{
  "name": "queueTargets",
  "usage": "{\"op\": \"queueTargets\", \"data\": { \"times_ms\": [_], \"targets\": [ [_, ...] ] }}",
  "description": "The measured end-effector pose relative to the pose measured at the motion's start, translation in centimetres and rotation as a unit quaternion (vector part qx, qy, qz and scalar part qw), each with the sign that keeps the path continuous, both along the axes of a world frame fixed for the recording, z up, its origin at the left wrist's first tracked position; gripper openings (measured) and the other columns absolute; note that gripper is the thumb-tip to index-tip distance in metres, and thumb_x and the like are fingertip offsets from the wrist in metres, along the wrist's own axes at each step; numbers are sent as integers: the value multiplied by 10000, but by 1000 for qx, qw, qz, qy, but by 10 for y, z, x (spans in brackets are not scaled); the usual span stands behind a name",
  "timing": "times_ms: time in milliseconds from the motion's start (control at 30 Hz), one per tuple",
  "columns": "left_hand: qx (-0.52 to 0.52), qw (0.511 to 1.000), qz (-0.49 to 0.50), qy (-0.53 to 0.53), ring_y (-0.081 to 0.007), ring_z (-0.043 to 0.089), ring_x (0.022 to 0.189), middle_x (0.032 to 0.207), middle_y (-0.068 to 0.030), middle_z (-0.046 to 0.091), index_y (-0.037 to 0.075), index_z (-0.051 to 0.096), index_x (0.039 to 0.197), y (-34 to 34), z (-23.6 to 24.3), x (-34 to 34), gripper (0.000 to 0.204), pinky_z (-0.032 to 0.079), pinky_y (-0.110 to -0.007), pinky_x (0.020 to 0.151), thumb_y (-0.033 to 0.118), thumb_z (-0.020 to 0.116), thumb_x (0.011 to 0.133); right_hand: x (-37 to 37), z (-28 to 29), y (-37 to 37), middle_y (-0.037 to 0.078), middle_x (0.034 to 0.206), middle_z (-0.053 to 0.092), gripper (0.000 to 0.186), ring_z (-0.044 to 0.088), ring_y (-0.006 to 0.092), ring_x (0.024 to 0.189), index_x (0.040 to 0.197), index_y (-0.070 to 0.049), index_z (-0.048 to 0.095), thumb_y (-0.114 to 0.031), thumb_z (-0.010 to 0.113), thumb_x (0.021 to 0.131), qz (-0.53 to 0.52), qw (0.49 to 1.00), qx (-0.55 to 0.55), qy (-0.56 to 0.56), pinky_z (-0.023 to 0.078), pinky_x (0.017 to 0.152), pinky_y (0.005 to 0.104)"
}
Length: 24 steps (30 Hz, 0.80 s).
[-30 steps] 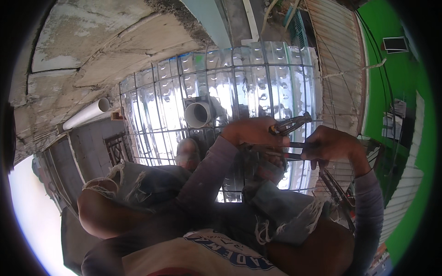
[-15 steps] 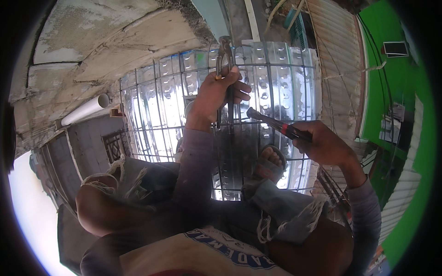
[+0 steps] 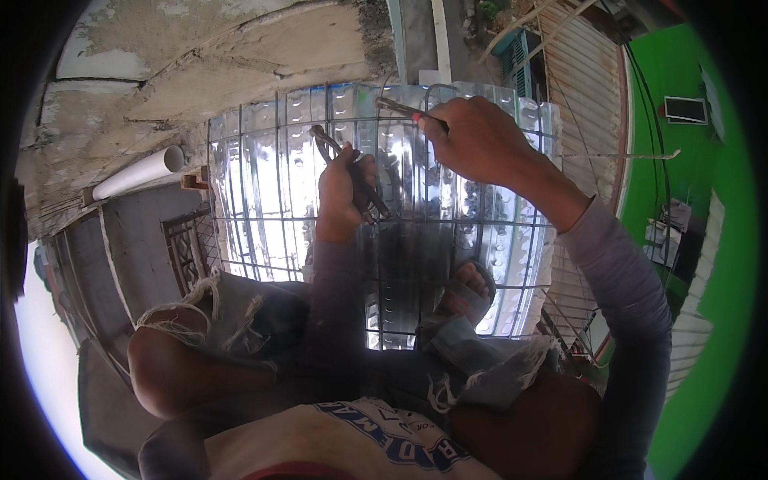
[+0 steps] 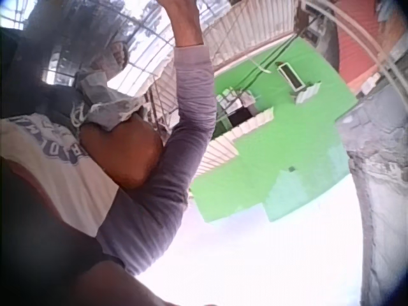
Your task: The person uses pliers to cut and adjust metal wires on a corrugated metal roof, securing the roof panels in place. The person repeatedly grips, twists, and cuts wires while standing on the roof surface.
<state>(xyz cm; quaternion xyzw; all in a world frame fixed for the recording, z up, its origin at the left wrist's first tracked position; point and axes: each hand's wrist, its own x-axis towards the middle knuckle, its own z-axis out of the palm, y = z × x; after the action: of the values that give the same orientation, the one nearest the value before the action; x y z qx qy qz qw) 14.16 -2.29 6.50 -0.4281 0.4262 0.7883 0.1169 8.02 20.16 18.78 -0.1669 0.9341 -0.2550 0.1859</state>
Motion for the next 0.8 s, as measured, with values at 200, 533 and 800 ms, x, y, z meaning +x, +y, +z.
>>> {"op": "queueTargets", "data": {
  "times_ms": [200, 533, 800],
  "targets": [
    [21, 1000, -2, -1, -202, 665, 675, 871, -150, 695, -30, 587, 1132, 9, 3, -7, 307, 513, -302, 557, 266, 590, 1049, -32, -45, -19, 229, 723, 657, 343, 672, 400, 671, 874, -2, 736, -290, 604, 1004, -9, 996, 90, 26, 521, 669, 507],
    [17, 993, -111, 43, -208, 684, 778, 964, -138, 706, -46, 626, 1167, 22, 7, -3, 377, 557, -315, 660, 310, 529, 1092, -2, -47, 14, 76, 603, 562, 518, 525, 142, 563, 849, 33, 718, -421, 576, 1054, -120, 976, -78, -166, 433, 578, 358],
    [5, 981, -182, 67, -268, 742, 989, 1078, -157, 723, -46, 550, 1290, 16, 15, 1, 390, 615, -383, 843, 290, 454, 1117, 75, -43, 59, 23, 612, 554, 299, 479, 111, 574, 882, 33, 720, -246, 690, 986, -96, 950, -123, -271, 396, 571, 355]
  ]
}}
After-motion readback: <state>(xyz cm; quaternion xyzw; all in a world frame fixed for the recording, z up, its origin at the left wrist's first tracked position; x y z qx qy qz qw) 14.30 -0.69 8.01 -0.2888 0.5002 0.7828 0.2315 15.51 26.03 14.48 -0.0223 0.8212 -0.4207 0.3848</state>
